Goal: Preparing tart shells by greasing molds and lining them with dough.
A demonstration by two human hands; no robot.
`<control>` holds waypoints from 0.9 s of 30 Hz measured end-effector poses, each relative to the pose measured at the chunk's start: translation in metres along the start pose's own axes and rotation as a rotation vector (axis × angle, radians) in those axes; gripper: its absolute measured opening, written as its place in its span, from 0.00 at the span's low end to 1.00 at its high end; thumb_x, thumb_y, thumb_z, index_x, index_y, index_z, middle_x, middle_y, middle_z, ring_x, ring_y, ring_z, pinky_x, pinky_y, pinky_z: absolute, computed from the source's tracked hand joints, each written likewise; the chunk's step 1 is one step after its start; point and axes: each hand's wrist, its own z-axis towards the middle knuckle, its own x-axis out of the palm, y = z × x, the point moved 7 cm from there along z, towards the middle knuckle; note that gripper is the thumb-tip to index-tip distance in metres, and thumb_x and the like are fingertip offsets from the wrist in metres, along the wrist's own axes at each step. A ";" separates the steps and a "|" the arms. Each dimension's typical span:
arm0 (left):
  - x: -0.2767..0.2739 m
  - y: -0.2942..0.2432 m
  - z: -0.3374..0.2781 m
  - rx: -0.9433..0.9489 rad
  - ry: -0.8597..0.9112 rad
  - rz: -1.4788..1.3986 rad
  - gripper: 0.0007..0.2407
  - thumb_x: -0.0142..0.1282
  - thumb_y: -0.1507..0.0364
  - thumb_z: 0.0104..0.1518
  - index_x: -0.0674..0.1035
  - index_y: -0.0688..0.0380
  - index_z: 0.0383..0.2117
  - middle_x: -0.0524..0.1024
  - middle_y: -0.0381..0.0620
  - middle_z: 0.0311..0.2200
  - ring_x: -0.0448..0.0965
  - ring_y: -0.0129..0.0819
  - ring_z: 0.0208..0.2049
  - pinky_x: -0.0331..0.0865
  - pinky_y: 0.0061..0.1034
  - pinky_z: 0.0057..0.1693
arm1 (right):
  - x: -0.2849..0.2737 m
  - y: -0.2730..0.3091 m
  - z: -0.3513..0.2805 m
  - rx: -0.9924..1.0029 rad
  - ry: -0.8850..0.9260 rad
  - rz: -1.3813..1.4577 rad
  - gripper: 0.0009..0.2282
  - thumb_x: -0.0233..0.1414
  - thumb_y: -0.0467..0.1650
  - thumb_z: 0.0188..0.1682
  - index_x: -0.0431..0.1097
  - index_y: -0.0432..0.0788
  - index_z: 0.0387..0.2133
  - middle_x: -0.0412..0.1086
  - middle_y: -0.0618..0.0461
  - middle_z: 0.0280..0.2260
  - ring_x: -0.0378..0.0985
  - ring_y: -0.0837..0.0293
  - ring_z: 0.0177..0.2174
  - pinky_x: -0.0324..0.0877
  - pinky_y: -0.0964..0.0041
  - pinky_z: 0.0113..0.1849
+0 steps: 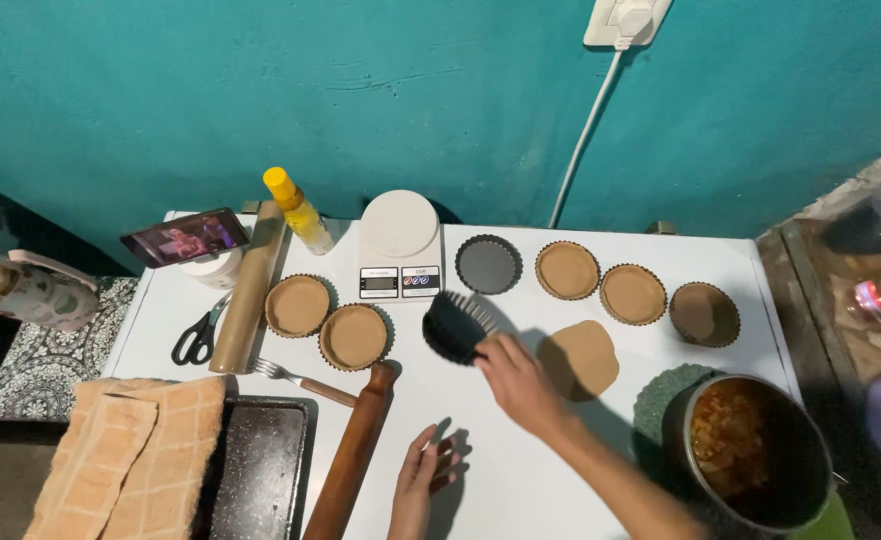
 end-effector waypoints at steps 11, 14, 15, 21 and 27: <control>-0.042 0.126 0.078 0.102 0.002 -0.231 0.20 0.49 0.66 0.63 0.69 0.59 0.60 0.81 0.54 0.45 0.82 0.35 0.39 0.76 0.28 0.46 | 0.079 -0.004 -0.122 -0.078 0.177 -0.155 0.09 0.53 0.25 0.47 0.71 0.38 0.42 0.69 0.49 0.44 0.73 0.47 0.45 0.72 0.54 0.42; -0.049 0.138 0.083 0.151 0.014 -0.279 0.19 0.51 0.69 0.63 0.71 0.63 0.59 0.81 0.55 0.43 0.81 0.35 0.37 0.75 0.28 0.44 | 0.093 -0.007 -0.132 -0.109 0.229 -0.165 0.11 0.53 0.23 0.44 0.71 0.39 0.42 0.69 0.50 0.43 0.74 0.49 0.45 0.73 0.56 0.41; -0.051 0.139 0.083 0.173 0.029 -0.268 0.18 0.51 0.69 0.63 0.72 0.65 0.58 0.82 0.55 0.43 0.81 0.35 0.37 0.73 0.27 0.43 | 0.097 -0.007 -0.134 -0.123 0.248 -0.150 0.11 0.54 0.24 0.44 0.72 0.39 0.41 0.69 0.50 0.43 0.74 0.49 0.45 0.73 0.56 0.41; -0.047 0.126 0.072 0.008 -0.062 -0.233 0.18 0.50 0.69 0.64 0.73 0.66 0.57 0.82 0.55 0.44 0.84 0.39 0.42 0.78 0.32 0.51 | 0.080 0.006 -0.123 -0.061 0.166 -0.052 0.05 0.59 0.26 0.45 0.77 0.41 0.34 0.74 0.55 0.36 0.78 0.53 0.37 0.74 0.57 0.34; -0.045 0.088 0.043 0.025 -0.141 -0.057 0.19 0.50 0.69 0.62 0.71 0.57 0.60 0.82 0.46 0.43 0.83 0.34 0.42 0.76 0.30 0.50 | 0.022 -0.002 -0.141 0.060 -0.001 -0.197 0.06 0.59 0.25 0.41 0.79 0.43 0.32 0.75 0.56 0.34 0.79 0.54 0.36 0.76 0.59 0.33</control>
